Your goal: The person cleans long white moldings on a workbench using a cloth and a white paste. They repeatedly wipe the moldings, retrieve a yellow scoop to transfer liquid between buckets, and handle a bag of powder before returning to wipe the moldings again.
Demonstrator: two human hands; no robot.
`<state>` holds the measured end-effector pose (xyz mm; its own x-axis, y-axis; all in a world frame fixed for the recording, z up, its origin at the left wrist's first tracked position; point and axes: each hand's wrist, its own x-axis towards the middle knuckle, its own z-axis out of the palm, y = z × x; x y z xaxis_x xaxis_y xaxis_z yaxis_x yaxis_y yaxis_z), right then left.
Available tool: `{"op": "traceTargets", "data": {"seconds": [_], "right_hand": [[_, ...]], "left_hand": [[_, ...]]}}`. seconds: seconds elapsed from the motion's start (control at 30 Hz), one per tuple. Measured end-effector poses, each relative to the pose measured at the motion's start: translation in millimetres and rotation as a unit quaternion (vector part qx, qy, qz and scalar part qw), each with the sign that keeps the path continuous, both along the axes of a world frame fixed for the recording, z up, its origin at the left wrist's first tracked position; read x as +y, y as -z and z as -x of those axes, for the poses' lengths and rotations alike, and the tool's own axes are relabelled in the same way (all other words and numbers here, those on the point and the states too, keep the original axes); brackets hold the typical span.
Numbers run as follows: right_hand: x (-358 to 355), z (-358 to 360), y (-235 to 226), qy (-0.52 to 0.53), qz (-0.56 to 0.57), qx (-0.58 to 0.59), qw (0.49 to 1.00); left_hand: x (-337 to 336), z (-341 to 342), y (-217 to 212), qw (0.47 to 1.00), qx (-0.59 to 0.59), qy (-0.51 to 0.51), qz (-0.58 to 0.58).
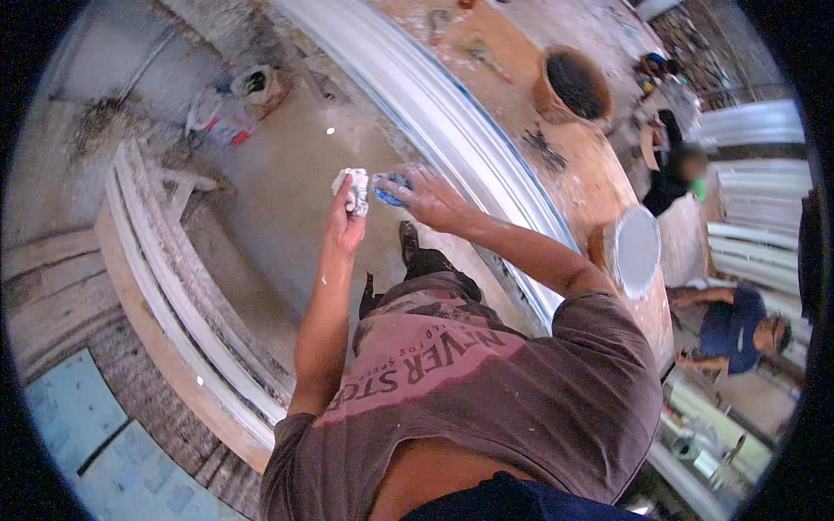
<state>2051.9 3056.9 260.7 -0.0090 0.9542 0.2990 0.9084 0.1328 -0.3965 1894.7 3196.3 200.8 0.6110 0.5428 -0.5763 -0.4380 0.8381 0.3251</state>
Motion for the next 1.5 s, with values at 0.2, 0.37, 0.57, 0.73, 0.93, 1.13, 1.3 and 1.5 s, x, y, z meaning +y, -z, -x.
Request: {"op": "traceTargets", "data": {"seconds": [0.2,0.37,0.57,0.73,0.93,1.13,1.3,1.5], "right_hand": [[136.9,-77.1,61.4,-0.066,0.079,-0.092,0.99],[249.7,-142.7,101.2,-0.013,-0.068,-0.272,0.96],[161.4,-144.8,155.4,-0.111,-0.03,-0.177,0.978],[-53.7,-89.7,108.8,-0.076,0.2,-0.088,0.973],[-301.5,-20.8,69.9,-0.084,0.301,-0.295,0.903],[-495.2,67.5,49.3,0.025,0.477,-0.335,0.812],[-560.0,115.3,35.8,0.24,0.42,-0.309,0.819],[-376.2,105.3,-8.9,0.403,0.244,-0.073,0.879]], "left_hand": [[60.3,35.4,-22.5,0.984,0.029,-0.163,-0.071],[57.1,56.5,-20.4,0.983,0.035,-0.173,-0.056],[29.7,66.1,1.2,0.982,0.093,-0.099,-0.134],[5.9,85.7,8.5,0.974,0.051,-0.051,-0.216],[8.6,109.6,50.4,0.998,-0.055,-0.028,0.016],[-33.8,108.0,54.3,0.991,-0.103,0.062,0.055],[-74.4,82.5,36.0,0.985,-0.097,0.133,0.045],[-121.5,50.5,40.2,0.959,-0.114,0.25,0.07]]}}
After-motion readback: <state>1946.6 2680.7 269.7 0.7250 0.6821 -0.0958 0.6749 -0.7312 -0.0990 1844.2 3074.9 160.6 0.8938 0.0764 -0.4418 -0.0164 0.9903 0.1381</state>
